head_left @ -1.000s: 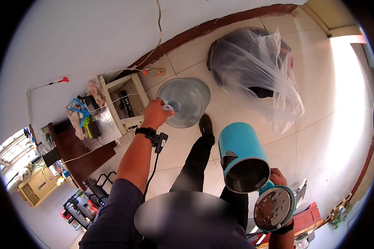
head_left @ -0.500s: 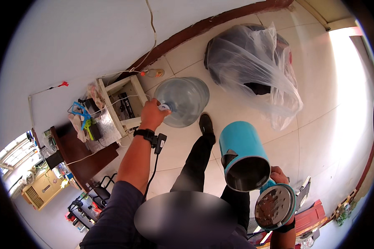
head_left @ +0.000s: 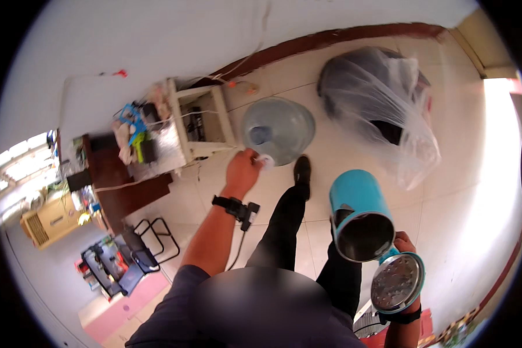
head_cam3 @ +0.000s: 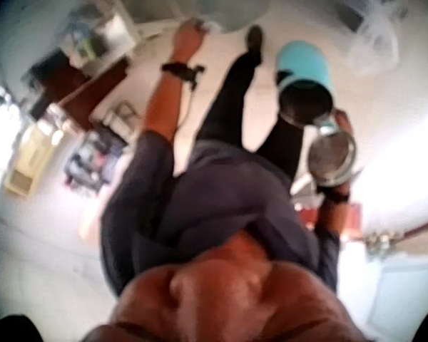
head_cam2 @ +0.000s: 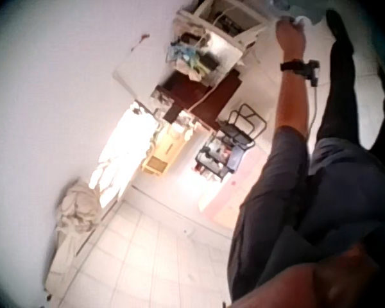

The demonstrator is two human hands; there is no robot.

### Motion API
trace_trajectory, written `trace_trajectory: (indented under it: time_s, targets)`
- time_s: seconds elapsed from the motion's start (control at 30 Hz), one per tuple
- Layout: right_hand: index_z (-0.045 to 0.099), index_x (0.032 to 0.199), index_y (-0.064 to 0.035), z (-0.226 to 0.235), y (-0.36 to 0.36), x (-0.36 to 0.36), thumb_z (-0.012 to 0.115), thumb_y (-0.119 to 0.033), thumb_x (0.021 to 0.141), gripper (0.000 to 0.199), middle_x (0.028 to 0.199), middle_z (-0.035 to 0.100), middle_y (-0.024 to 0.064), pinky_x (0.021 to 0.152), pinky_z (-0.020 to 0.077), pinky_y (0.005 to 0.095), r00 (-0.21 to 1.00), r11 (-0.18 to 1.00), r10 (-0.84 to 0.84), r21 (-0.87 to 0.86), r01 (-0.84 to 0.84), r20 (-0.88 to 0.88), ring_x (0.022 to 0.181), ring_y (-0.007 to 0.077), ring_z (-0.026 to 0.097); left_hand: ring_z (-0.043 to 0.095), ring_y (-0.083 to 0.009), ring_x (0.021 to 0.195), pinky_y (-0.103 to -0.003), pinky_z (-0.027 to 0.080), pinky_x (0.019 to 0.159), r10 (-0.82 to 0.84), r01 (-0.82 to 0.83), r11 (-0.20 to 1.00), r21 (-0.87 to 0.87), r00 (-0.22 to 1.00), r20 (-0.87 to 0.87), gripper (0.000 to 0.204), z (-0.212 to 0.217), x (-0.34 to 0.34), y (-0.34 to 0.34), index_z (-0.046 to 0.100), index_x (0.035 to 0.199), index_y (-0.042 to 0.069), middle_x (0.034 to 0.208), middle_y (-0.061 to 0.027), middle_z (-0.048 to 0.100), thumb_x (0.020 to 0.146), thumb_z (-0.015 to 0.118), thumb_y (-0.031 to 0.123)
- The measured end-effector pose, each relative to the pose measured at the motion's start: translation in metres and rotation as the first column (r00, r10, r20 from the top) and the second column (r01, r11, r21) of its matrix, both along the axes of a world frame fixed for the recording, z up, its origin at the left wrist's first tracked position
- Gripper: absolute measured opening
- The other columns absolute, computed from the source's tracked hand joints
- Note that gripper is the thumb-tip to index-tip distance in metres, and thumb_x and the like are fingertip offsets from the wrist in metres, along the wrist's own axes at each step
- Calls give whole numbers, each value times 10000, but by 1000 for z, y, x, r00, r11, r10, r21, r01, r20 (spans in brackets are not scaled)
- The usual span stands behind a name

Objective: The person walks into a room, picks up a blue electric kettle, fills it with water from a large dispenser, and places it on a table. Then the person walks outside to a blue three-wheeled vehicle and uses a wrench to tighten the nuts on the rear wheel.

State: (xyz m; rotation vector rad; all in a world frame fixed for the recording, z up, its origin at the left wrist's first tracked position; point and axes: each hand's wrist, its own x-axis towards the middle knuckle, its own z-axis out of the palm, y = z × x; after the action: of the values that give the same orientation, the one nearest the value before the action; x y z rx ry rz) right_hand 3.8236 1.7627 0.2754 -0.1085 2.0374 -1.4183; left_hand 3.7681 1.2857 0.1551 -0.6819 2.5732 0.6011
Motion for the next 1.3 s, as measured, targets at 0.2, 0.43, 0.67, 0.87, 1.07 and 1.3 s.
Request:
trace_trajectory:
  time_s: [0.2, 0.43, 0.67, 0.87, 1.07, 1.3]
  targets:
    - [549, 1268, -70, 10, -27, 13, 570, -231, 962, 346, 1323, 561, 158, 899, 559, 369, 990, 993, -114, 31, 112, 82, 1109, 273, 624, 646, -319, 813, -407, 519, 747, 154, -155, 984, -86, 988, -24, 286, 25, 93, -69, 662, 979, 23, 867, -153, 657, 795, 760, 219]
    - [469, 1409, -94, -19, -101, 46, 496, -277, 1021, 430, 1413, 507, 146, 899, 586, 380, 616, 705, -627, 11, 709, 476, 1161, 278, 608, 628, -358, 904, -474, 511, 748, 23, -55, 876, -479, 997, -72, 218, 23, 110, -253, 639, 923, 84, 991, -129, 639, 813, 751, 235]
    - [332, 1502, -119, -184, -78, 149, 436, -404, 1042, 551, 1519, 368, 120, 1063, 468, 481, 721, 686, -528, -274, 674, 448, 1354, 291, 430, 603, -393, 874, -487, 479, 749, -69, 43, 868, -495, 997, -34, 237, -35, 107, -364, 607, 883, 10, 932, -171, 622, 794, 760, 167]
    - [527, 1310, -110, -191, -162, 101, 630, -240, 934, 410, 1291, 590, 89, 970, 523, 446, 506, 479, -592, -231, 847, 627, 1157, 255, 595, 591, -393, 1009, -456, 483, 864, -68, 18, 898, -439, 993, -98, 320, -53, 146, -403, 628, 1068, -15, 1078, -197, 621, 837, 743, 174]
    - [595, 1112, -40, -203, -180, 74, 808, -151, 745, 439, 1021, 667, 93, 817, 530, 374, 896, 890, -443, 103, 444, -29, 948, 229, 654, 588, -370, 1049, -432, 474, 908, -223, 147, 926, -347, 957, -188, 373, -23, 92, -285, 604, 1139, -5, 1110, -180, 608, 831, 749, 147]
    - [614, 1053, -46, -200, -165, 70, 763, -153, 785, 325, 1000, 669, 90, 792, 528, 361, 880, 876, -458, 103, 471, -128, 913, 237, 660, 509, -297, 1249, -399, 383, 1090, -312, 402, 889, 219, 882, -353, 719, -44, 5, -110, 484, 1361, 40, 1343, -150, 527, 720, 812, 46]
